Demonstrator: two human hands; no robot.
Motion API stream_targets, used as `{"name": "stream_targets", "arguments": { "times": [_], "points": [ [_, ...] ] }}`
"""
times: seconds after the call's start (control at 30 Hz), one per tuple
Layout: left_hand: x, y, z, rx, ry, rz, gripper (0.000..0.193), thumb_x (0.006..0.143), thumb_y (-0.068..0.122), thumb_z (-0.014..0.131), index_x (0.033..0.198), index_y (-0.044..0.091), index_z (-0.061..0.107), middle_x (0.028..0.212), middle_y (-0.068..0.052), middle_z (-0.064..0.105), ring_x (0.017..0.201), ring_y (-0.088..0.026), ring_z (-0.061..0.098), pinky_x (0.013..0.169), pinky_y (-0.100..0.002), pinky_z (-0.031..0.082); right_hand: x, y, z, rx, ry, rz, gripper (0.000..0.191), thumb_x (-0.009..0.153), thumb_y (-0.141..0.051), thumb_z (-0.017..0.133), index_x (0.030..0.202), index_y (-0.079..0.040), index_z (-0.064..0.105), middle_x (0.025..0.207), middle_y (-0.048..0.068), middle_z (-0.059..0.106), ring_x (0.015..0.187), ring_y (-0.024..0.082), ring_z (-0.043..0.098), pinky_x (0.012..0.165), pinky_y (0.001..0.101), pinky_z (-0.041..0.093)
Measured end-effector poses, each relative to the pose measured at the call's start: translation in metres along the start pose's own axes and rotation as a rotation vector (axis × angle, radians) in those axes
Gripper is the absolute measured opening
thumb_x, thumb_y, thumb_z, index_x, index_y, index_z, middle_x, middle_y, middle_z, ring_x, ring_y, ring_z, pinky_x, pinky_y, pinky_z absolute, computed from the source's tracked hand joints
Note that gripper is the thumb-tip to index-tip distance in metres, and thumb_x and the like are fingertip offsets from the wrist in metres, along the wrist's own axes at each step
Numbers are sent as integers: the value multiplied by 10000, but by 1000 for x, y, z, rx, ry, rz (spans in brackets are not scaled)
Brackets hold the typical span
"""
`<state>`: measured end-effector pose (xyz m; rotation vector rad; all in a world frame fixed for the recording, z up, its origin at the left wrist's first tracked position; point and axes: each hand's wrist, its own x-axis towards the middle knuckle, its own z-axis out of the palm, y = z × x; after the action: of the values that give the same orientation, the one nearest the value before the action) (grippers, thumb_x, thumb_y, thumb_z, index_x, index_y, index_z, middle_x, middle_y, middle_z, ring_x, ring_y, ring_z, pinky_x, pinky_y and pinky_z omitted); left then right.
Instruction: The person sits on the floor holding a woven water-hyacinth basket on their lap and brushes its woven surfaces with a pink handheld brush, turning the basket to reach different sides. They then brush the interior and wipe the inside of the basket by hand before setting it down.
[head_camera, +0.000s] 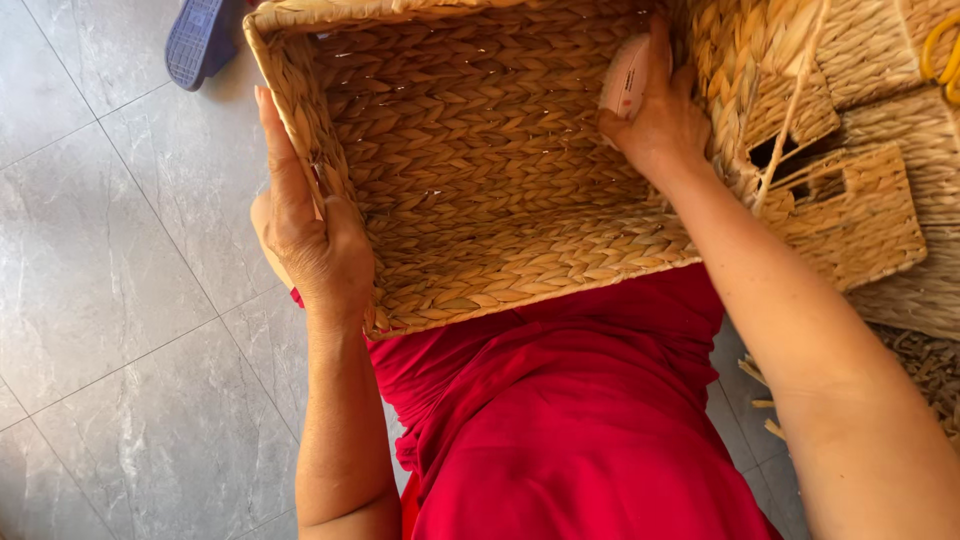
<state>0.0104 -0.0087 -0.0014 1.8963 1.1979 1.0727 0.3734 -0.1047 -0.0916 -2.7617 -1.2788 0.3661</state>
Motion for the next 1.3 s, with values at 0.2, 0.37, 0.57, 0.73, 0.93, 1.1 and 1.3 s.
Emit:
{"name": "stream_targets", "arguments": {
  "times": [0.2,0.37,0.57,0.73,0.93,1.1,1.3],
  "points": [
    [-1,-5,-1,20,49,202,872,833,-180,429,1636,127,280,1193,-106,746,750,-157,550,766,-269,506,-8,-105,23,83,157,-271,1114,886,-514,832,1613,-247,31,1477,440,339,825,439,722,628,443,625],
    [1,-13,0,43,58,144,888,851,-169,432,1648,185,270,1157,-80,754,747,-159,575,764,-272,526,-24,-222,43,223,292,-596,905,875,-485,792,1563,-221,266,1383,213,537,884,392,725,646,494,603],
    [1,-14,-1,74,41,97,871,852,-168,476,1639,157,294,1008,-104,723,647,-156,569,686,-292,490,5,-156,38,136,201,-435,978,895,-492,829,1602,-185,226,1391,251,518,943,424,704,705,503,592],
    [6,-14,3,61,16,75,958,809,-192,466,1687,153,295,878,-111,674,624,-181,518,646,-290,484,14,-26,11,85,212,-99,1042,911,-498,860,1634,-154,192,1398,282,502,991,451,687,755,511,583],
    [3,-21,6,21,24,157,949,820,-223,448,1669,150,250,1141,-113,714,722,-168,566,726,-273,524,17,-30,28,212,229,23,1036,854,-418,872,1588,-176,182,1438,354,397,917,424,697,730,470,595],
    [8,-23,6,57,38,99,918,831,-203,478,1662,126,272,1108,-115,756,709,-198,573,706,-314,510,-8,-168,52,327,181,-312,702,1011,-349,545,1608,-191,212,1102,285,654,662,446,665,551,584,531],
    [24,-13,2,38,79,79,779,915,-133,515,1623,135,335,1077,-185,723,690,-225,639,670,-323,517,-51,-246,29,245,-5,-500,723,907,-510,575,1540,-270,322,1345,304,516,867,528,670,690,620,558]
  ]
}}
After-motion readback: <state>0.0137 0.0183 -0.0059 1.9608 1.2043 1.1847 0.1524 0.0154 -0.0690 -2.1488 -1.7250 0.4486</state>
